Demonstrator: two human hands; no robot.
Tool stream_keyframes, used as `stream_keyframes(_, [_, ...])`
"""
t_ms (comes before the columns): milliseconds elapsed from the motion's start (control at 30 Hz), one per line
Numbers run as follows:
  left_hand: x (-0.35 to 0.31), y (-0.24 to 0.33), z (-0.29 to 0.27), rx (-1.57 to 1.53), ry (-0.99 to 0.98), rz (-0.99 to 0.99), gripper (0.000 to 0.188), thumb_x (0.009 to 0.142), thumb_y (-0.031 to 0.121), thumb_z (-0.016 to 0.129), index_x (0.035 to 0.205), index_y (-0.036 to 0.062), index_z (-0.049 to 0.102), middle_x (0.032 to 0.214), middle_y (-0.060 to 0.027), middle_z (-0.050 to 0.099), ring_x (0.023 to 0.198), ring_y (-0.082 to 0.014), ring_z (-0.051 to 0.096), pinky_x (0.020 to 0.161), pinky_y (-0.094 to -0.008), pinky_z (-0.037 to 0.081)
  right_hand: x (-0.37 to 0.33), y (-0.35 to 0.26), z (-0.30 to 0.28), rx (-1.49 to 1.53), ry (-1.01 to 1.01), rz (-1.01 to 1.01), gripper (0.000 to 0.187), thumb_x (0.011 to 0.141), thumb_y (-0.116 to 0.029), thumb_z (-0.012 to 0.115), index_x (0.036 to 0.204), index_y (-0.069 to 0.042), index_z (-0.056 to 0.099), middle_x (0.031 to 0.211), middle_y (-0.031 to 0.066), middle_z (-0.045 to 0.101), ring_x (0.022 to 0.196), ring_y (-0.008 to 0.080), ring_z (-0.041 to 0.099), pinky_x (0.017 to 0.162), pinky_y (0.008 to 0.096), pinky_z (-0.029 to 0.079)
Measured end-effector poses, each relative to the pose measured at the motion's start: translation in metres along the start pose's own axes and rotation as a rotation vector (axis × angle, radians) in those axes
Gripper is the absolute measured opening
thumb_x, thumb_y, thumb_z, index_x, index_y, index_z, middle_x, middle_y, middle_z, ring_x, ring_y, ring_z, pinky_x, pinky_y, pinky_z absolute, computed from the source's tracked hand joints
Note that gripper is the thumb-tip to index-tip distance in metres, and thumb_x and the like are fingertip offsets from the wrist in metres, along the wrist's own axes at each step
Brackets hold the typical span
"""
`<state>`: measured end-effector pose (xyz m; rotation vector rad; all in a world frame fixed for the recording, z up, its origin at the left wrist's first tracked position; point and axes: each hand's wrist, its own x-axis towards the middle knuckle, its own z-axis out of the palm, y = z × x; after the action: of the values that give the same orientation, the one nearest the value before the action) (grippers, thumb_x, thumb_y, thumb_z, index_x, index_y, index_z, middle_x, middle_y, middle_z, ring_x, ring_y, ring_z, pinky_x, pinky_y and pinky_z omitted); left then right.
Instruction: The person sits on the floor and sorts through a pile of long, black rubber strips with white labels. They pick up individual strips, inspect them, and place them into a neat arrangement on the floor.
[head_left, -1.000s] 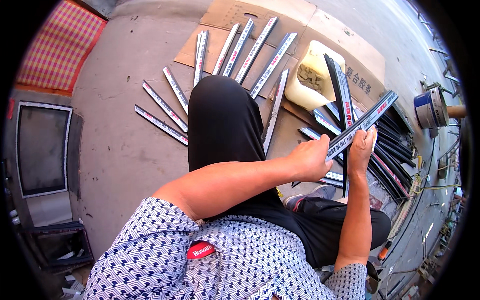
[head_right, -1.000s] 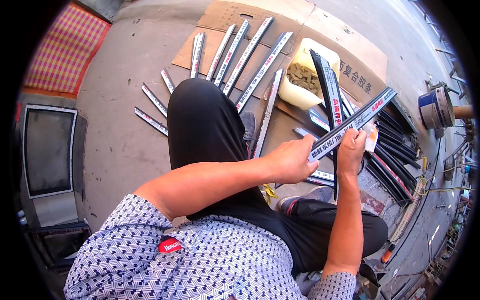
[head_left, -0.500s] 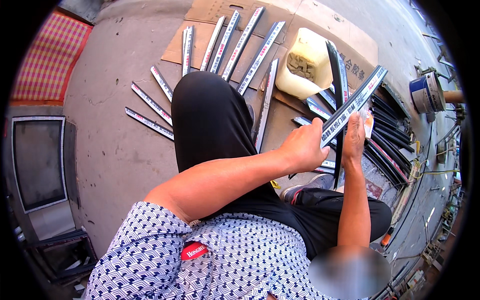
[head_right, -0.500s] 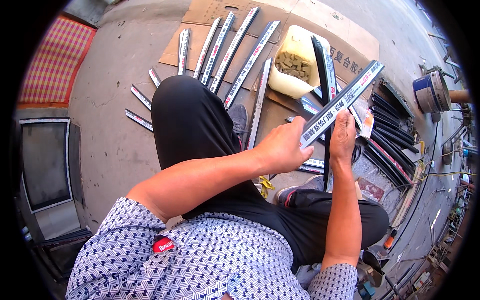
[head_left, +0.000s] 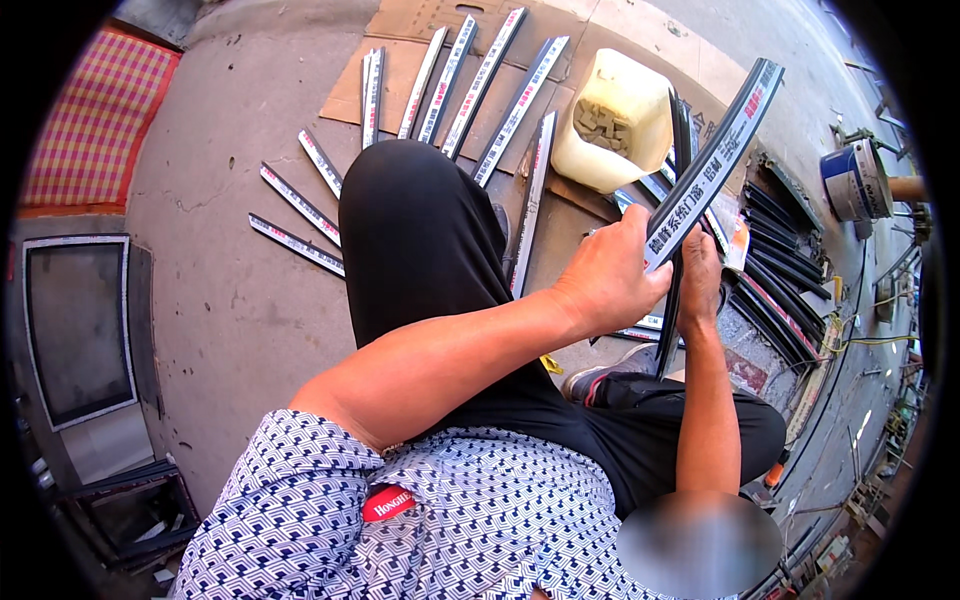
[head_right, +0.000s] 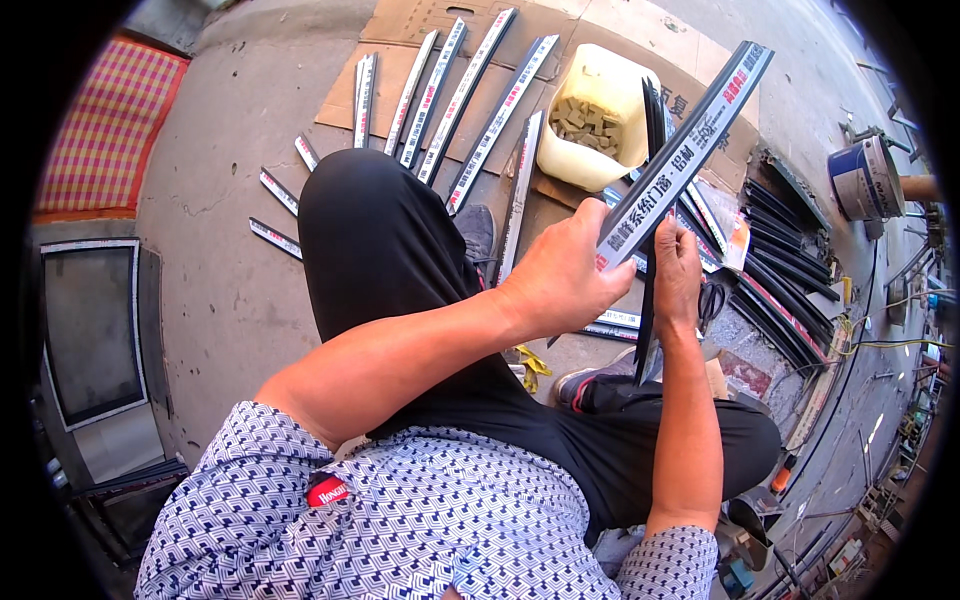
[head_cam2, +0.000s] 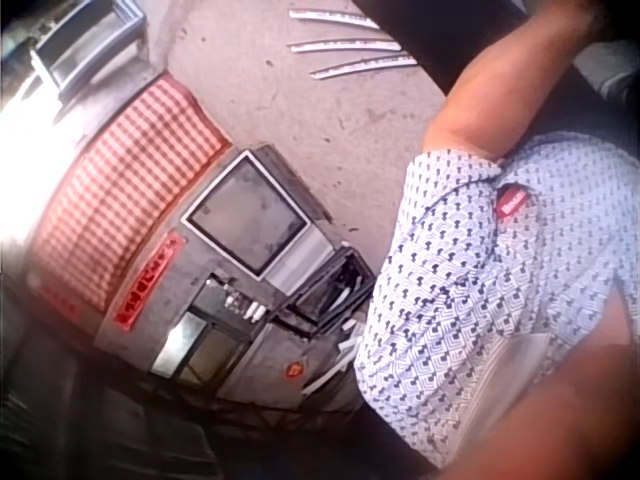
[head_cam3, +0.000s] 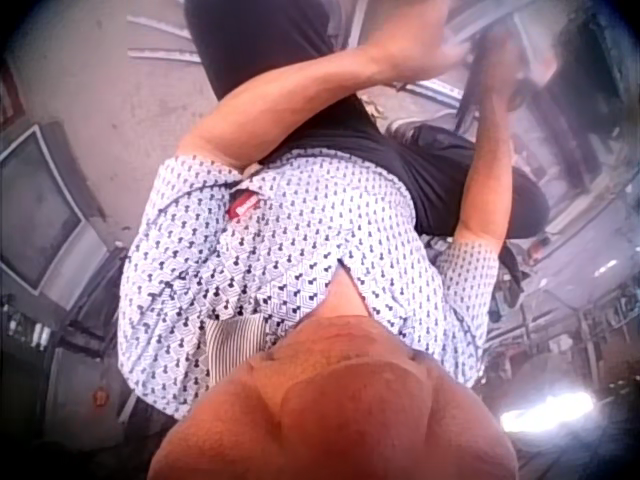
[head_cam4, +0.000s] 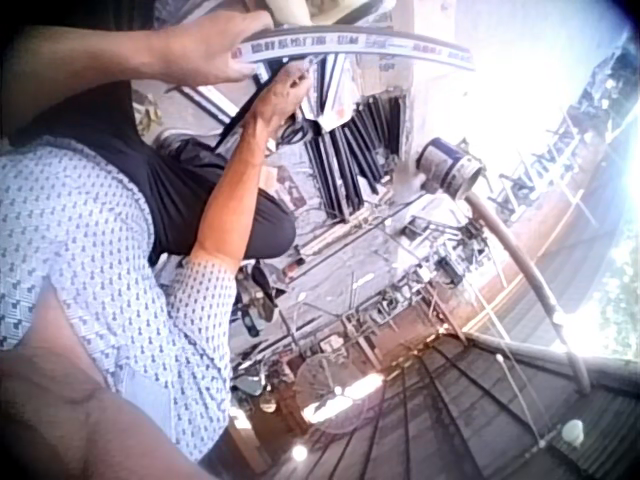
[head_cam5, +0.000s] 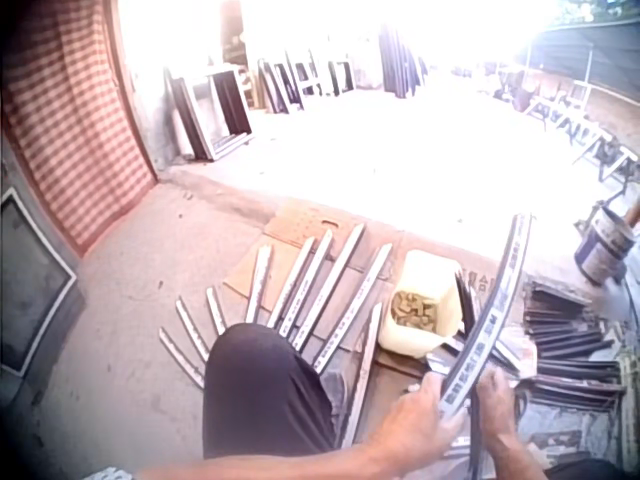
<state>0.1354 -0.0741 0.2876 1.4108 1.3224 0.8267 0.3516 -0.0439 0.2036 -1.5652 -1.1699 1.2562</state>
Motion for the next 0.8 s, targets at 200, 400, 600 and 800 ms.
stream_keyframes(200, [0.0,0.003,-0.006,-0.08,0.055,0.035,0.046,0.093,0.017,0.078,0.123,-0.0095,0.055,0.101,-0.0275,0.073,0.093,-0.0381,0.077,0.083,-0.0451,0.059,-0.009,0.001,0.01,-0.189,0.102,-0.011,0.049,0.105,-0.046,0.073,0.116,0.001,0.067,0.096,0.0035,0.071,0.084,0.0103,0.06,0.077,0.0284,0.051])
stream_keyframes(400, [0.004,0.013,-0.026,-0.136,0.132,0.078,0.042,0.096,0.017,0.078,0.122,-0.0088,0.059,0.096,-0.0164,0.072,0.086,-0.0236,0.073,0.079,-0.0372,0.058,-0.014,0.0,0.015,-0.322,0.075,-0.033,0.043,0.101,-0.035,0.081,0.12,0.001,0.065,0.098,0.0041,0.072,0.087,0.0111,0.064,0.081,0.0281,0.054])
stream_keyframes(600, [0.021,0.022,-0.08,-0.294,0.237,0.152,0.042,0.101,0.02,0.078,0.128,-0.0068,0.06,0.091,-0.0069,0.07,0.073,-0.0084,0.067,0.062,-0.0246,0.056,-0.016,0.006,0.014,-0.403,0.102,-0.015,0.043,0.097,-0.031,0.083,0.121,0.0,0.066,0.097,0.0027,0.071,0.084,0.0115,0.063,0.08,0.0299,0.054])
stream_keyframes(800, [0.036,0.063,-0.162,-0.429,0.373,0.22,0.031,0.104,0.024,0.077,0.12,0.0011,0.064,0.082,-0.0011,0.067,0.065,-0.0056,0.063,0.057,-0.0196,0.05,-0.02,0.011,0.018,-0.48,0.091,-0.013,0.044,0.094,-0.032,0.084,0.119,0.0,0.066,0.092,0.0049,0.072,0.08,0.0125,0.065,0.077,0.0317,0.055])
